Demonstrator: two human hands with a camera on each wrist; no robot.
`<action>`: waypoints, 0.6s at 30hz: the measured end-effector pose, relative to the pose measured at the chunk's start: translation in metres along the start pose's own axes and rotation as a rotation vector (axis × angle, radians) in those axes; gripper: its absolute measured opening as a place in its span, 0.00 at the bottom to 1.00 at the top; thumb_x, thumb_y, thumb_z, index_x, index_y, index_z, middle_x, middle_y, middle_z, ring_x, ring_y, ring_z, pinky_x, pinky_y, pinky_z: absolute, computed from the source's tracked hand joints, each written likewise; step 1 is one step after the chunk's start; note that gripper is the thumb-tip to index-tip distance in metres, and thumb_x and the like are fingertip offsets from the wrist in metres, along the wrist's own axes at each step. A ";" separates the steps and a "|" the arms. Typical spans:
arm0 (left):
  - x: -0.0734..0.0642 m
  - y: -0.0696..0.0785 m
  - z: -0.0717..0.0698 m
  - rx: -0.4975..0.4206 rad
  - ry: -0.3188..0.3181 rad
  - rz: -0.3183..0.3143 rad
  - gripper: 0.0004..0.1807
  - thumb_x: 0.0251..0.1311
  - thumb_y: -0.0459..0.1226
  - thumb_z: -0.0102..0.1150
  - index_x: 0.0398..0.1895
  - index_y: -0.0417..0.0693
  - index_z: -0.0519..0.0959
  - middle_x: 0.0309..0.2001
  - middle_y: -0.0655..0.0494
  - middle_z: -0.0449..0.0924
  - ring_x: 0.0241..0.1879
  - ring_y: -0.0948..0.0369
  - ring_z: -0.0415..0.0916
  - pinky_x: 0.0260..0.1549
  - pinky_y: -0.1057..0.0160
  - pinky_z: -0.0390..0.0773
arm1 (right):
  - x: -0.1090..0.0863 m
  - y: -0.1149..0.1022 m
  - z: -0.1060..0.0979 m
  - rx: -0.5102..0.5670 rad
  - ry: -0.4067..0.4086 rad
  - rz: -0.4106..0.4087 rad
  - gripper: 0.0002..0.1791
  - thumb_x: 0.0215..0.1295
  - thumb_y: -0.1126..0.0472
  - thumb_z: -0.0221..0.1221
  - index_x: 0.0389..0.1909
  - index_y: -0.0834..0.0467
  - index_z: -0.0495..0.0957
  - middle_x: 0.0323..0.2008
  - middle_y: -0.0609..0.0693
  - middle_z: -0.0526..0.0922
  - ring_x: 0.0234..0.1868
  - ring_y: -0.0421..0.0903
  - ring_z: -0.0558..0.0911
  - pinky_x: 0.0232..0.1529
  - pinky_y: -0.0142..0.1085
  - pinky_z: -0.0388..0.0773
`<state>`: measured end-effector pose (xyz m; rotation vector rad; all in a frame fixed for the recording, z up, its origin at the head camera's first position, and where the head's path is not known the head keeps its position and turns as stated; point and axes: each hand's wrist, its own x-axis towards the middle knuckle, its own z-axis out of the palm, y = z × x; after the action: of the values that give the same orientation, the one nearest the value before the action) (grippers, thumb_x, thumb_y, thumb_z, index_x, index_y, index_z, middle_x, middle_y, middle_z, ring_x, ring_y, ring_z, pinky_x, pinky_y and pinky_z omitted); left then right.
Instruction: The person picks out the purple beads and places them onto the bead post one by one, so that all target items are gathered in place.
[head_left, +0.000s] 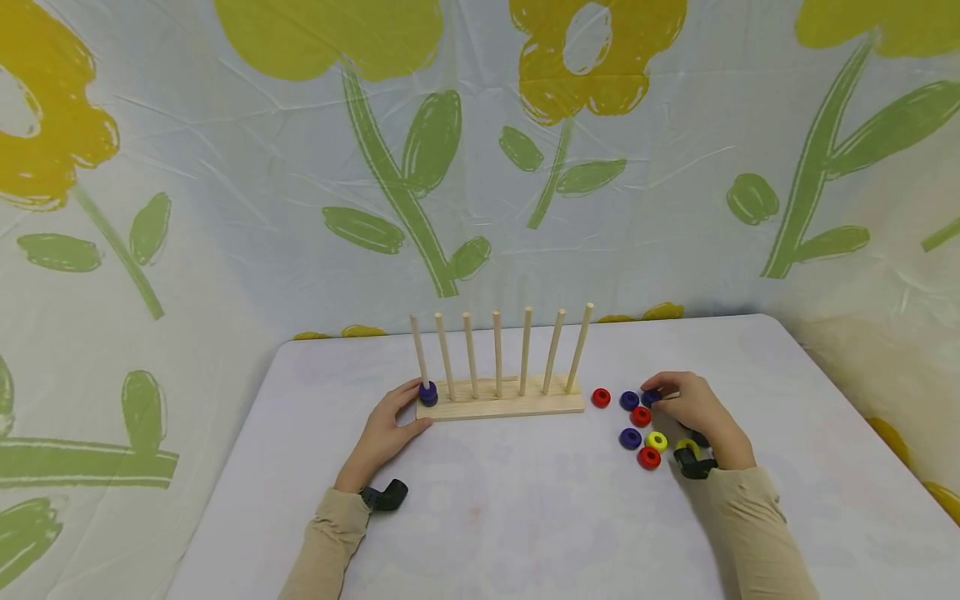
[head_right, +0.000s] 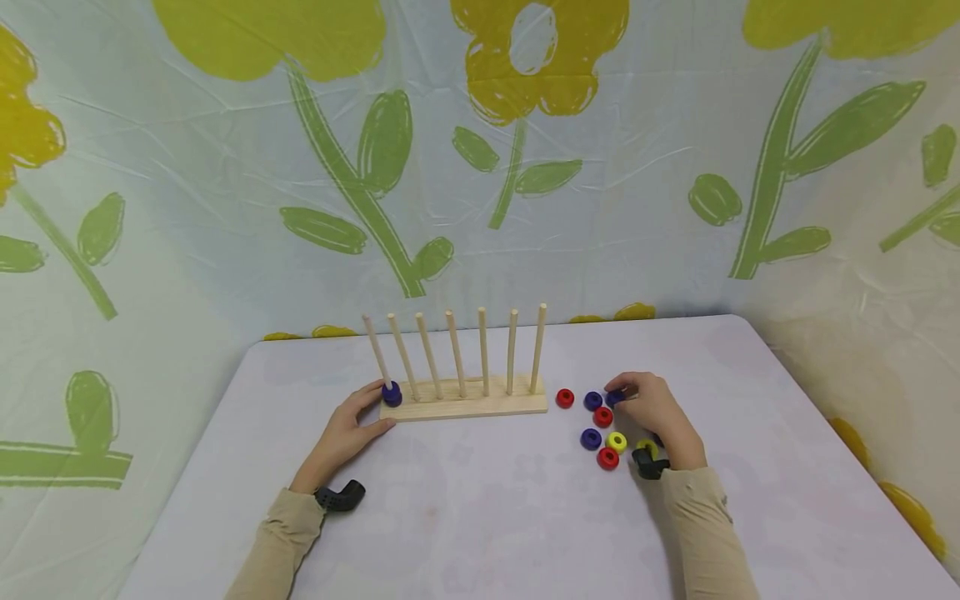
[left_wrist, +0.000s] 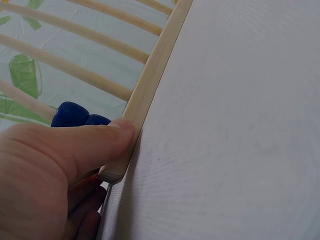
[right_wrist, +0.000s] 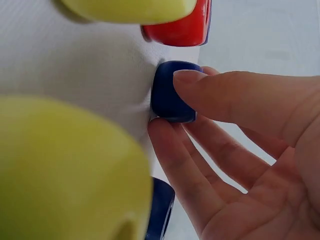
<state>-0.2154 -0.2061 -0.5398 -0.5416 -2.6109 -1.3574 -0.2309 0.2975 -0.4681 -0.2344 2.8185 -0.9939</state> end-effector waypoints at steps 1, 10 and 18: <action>0.000 0.000 0.000 -0.002 0.000 0.002 0.32 0.57 0.35 0.71 0.66 0.36 0.73 0.70 0.50 0.68 0.70 0.47 0.61 0.69 0.45 0.61 | 0.000 0.000 0.000 -0.003 -0.001 -0.004 0.12 0.60 0.72 0.61 0.46 0.65 0.82 0.44 0.61 0.83 0.47 0.62 0.80 0.50 0.59 0.77; 0.000 0.001 -0.001 0.007 0.016 0.019 0.32 0.56 0.35 0.72 0.64 0.36 0.75 0.69 0.48 0.70 0.69 0.46 0.63 0.68 0.45 0.62 | 0.001 -0.006 -0.005 0.006 0.014 -0.024 0.13 0.62 0.70 0.61 0.48 0.65 0.82 0.47 0.63 0.83 0.49 0.64 0.79 0.49 0.58 0.79; 0.000 0.000 0.000 -0.007 0.009 0.028 0.32 0.57 0.35 0.72 0.65 0.37 0.74 0.69 0.48 0.69 0.70 0.46 0.62 0.68 0.45 0.61 | 0.004 -0.023 -0.021 0.038 0.036 -0.077 0.14 0.63 0.69 0.62 0.49 0.69 0.80 0.47 0.65 0.83 0.50 0.66 0.81 0.50 0.57 0.80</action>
<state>-0.2155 -0.2062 -0.5395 -0.5694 -2.5825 -1.3575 -0.2368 0.2918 -0.4384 -0.3268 2.8396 -1.0767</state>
